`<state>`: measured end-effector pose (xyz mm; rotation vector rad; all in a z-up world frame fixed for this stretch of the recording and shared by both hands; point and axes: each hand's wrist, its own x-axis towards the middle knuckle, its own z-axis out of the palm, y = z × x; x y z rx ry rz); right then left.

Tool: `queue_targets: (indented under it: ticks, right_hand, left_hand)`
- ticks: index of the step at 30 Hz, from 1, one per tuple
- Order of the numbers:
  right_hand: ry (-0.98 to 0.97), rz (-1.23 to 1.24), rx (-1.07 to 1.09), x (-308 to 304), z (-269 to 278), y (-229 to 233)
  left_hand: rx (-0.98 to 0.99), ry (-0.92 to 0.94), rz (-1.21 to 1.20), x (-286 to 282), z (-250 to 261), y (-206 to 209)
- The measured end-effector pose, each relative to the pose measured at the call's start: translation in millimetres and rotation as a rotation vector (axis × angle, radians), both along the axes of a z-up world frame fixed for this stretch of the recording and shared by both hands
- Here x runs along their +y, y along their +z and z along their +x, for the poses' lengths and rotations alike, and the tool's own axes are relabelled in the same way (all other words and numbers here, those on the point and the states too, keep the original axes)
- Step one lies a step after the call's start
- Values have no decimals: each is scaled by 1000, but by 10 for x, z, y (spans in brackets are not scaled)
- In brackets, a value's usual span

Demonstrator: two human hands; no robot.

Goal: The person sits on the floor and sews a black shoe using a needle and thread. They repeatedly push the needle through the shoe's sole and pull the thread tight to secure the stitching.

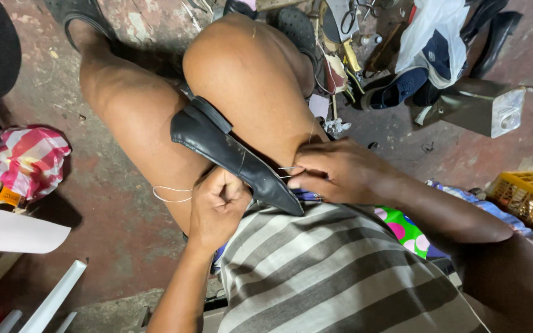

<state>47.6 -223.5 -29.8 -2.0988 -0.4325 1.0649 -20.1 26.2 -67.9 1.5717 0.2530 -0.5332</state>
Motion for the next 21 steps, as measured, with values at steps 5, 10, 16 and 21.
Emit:
queue_targets:
  ticks: [5,10,16,21]
  right_hand:
    - [-195,430,-171,-168,30,-166]
    - [-799,729,531,-10,-104,-293]
    - [-769,760,544,282,-141,-269]
    - [-712,602,636,370,-71,-286]
  left_hand:
    - [-47,-221,226,27,191,139]
    - [-9,-349,354,73,322,213]
    - [97,-357,266,44,415,218]
    - [194,-298,258,37,315,109]
